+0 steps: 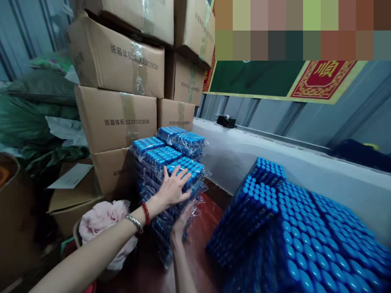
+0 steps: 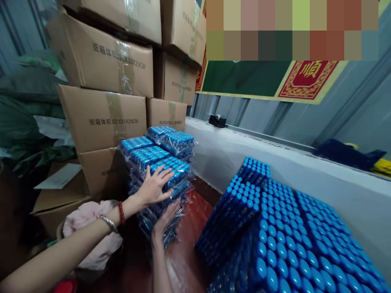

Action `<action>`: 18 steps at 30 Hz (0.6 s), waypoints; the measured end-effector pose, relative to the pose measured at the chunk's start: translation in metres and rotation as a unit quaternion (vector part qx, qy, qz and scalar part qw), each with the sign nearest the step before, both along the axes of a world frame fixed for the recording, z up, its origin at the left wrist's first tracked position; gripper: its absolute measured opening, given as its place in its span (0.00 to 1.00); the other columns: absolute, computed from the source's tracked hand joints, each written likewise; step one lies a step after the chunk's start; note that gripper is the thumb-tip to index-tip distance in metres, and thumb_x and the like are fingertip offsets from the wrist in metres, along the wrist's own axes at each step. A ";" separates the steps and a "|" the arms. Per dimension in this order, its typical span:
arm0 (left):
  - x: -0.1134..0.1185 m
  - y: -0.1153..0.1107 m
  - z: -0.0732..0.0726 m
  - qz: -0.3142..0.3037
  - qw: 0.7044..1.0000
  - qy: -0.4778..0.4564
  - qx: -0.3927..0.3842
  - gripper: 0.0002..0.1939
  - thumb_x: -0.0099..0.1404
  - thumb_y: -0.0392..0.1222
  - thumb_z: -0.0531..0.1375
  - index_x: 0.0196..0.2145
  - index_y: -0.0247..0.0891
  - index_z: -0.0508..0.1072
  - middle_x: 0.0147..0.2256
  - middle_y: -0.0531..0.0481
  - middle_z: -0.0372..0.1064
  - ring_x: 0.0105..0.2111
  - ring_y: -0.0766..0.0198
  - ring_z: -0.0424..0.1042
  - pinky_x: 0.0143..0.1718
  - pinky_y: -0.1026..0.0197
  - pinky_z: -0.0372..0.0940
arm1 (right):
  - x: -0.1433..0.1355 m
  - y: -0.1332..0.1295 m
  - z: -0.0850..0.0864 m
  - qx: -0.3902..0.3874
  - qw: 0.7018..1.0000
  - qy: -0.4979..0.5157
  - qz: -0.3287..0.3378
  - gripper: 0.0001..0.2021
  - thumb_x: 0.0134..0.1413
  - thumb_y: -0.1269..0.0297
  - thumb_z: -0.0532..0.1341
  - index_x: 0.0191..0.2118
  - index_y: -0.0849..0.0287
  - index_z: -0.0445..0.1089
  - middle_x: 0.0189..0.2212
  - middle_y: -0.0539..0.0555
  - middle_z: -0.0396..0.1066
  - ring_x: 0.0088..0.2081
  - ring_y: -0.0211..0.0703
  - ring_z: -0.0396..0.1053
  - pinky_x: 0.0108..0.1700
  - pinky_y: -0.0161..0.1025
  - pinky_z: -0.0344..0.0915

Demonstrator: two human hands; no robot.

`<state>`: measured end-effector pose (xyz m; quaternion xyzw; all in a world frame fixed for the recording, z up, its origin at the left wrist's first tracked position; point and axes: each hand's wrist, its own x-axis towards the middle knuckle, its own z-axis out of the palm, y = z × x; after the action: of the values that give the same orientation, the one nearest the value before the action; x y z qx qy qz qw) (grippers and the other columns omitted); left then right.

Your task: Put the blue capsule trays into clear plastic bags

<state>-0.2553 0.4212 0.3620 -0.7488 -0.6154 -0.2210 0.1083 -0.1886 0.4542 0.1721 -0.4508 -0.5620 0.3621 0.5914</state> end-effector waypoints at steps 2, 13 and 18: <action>-0.015 0.000 0.003 -0.015 1.000 -0.006 -0.014 0.29 0.61 0.50 0.56 0.59 0.43 0.60 0.62 0.43 0.55 0.62 0.42 0.50 0.55 0.21 0.36 | -0.011 -0.002 0.003 -0.049 0.998 0.035 -0.028 0.34 0.62 0.45 0.33 0.68 0.60 0.32 0.68 0.56 0.28 0.68 0.45 0.26 0.66 0.57 0.31; -0.009 0.003 -0.018 0.012 0.996 -0.063 0.063 0.37 0.61 0.58 0.56 0.63 0.40 0.53 0.66 0.37 0.42 0.66 0.43 0.36 0.59 0.28 0.27 | 0.077 -0.082 -0.034 -0.100 0.994 0.040 0.022 0.33 0.60 0.43 0.41 0.66 0.53 0.45 0.63 0.56 0.52 0.63 0.47 0.53 0.58 0.51 0.59; -0.014 -0.028 -0.041 -0.009 0.984 -0.132 0.120 0.37 0.63 0.56 0.55 0.64 0.40 0.48 0.66 0.36 0.41 0.66 0.47 0.35 0.63 0.35 0.32 | 0.152 -0.209 -0.098 -0.250 0.967 -0.050 -0.005 0.33 0.44 0.33 0.51 0.51 0.45 0.70 0.48 0.57 0.71 0.46 0.57 0.72 0.40 0.54 0.72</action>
<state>-0.2688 0.3935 0.3214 -0.7002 -0.5865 -0.3912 0.1133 -0.0362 0.2450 0.0741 -0.6051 -0.4800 0.4648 0.4330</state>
